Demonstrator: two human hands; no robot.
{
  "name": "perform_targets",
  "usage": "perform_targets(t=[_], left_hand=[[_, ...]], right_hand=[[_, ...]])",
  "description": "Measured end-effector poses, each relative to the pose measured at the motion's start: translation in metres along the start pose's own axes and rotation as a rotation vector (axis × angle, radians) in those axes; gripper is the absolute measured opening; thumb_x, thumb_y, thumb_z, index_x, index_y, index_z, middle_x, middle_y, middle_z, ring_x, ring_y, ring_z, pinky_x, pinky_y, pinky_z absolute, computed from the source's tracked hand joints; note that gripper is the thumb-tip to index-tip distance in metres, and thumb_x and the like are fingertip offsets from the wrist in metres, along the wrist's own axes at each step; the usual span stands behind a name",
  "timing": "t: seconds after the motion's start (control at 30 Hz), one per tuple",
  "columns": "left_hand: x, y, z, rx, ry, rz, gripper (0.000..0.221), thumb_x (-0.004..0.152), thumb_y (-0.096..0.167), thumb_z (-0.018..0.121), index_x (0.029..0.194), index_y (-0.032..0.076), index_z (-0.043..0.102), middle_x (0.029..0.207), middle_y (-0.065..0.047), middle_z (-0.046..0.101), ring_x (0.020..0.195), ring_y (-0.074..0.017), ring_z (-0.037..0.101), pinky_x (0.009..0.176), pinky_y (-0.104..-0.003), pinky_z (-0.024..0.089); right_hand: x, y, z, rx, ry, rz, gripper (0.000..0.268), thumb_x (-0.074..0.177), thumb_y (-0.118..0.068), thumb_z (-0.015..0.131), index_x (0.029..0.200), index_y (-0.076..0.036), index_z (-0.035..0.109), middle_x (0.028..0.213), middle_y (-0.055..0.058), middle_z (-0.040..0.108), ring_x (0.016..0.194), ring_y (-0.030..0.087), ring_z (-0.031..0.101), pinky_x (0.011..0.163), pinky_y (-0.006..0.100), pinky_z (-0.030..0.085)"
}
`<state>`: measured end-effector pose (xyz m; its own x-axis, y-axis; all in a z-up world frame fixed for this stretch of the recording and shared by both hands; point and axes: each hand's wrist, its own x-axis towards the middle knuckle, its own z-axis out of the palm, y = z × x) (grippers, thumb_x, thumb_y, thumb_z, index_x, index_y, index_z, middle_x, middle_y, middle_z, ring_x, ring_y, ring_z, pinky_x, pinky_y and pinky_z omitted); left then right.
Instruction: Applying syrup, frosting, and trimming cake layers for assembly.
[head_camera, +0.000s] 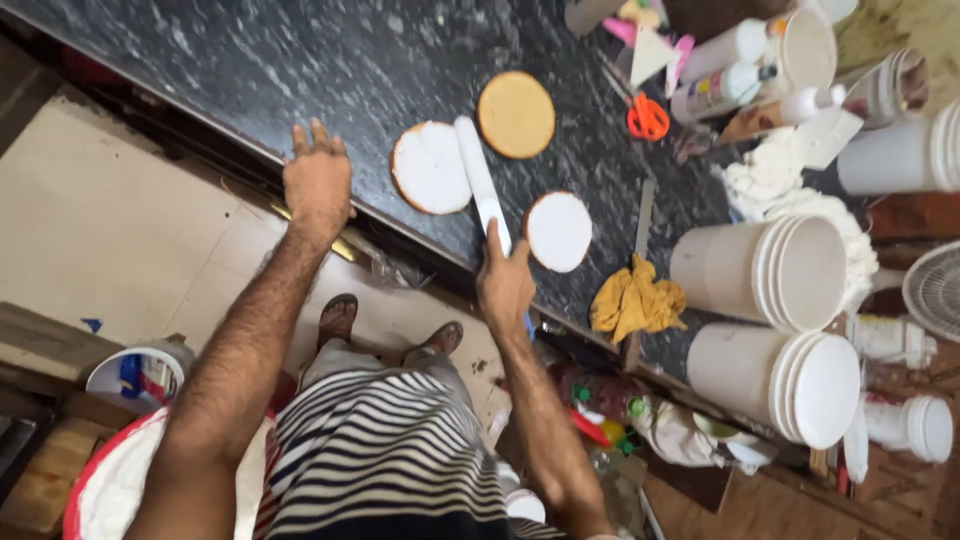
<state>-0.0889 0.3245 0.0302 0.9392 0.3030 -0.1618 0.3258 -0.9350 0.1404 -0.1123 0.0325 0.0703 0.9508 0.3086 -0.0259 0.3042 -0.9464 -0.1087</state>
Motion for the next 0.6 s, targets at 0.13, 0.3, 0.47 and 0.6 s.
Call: perform_targets(t=[0.13,0.3,0.47,0.6], left_hand=[[0.011,-0.007,0.046,-0.010,-0.006,-0.019,0.097,0.062,0.025,0.097,0.148,0.009,0.054,0.161,-0.020,0.038,0.146,-0.0426,0.037,0.103,-0.050,0.050],[0.003,-0.004,0.040,0.047,0.140,-0.003,0.079,0.076,0.018,0.092,0.147,0.011,0.058,0.163,-0.019,0.041,0.146,-0.0431,0.040,0.100,-0.052,0.053],[-0.005,-0.004,-0.006,-0.028,-0.082,-0.007,0.094,0.065,0.019,0.092,0.149,0.008,0.052,0.163,-0.020,0.034,0.147,-0.0419,0.034,0.108,-0.051,0.047],[0.005,-0.002,0.024,-0.012,-0.040,0.007,0.084,0.073,0.014,0.087,0.150,0.006,0.053,0.163,-0.022,0.035,0.147,-0.0426,0.034,0.105,-0.052,0.049]], right_hand=[[-0.005,-0.007,0.014,0.148,0.105,0.002,0.046,0.101,-0.023,0.062,0.147,-0.026,0.056,0.103,0.023,0.056,0.077,0.041,0.065,0.064,0.051,0.054],[-0.023,-0.033,0.005,0.242,-0.146,-0.013,0.046,0.103,-0.024,0.059,0.149,-0.027,0.053,0.106,0.022,0.057,0.079,0.040,0.066,0.069,0.049,0.056],[-0.039,0.003,0.014,0.339,-0.044,-0.050,0.047,0.101,-0.024,0.063,0.147,-0.033,0.057,0.097,0.018,0.058,0.080,0.035,0.068,0.071,0.047,0.057],[-0.023,0.021,0.015,-0.050,-0.067,0.115,0.049,0.101,-0.022,0.064,0.148,-0.032,0.054,0.106,0.023,0.053,0.072,0.039,0.063,0.062,0.051,0.054]])
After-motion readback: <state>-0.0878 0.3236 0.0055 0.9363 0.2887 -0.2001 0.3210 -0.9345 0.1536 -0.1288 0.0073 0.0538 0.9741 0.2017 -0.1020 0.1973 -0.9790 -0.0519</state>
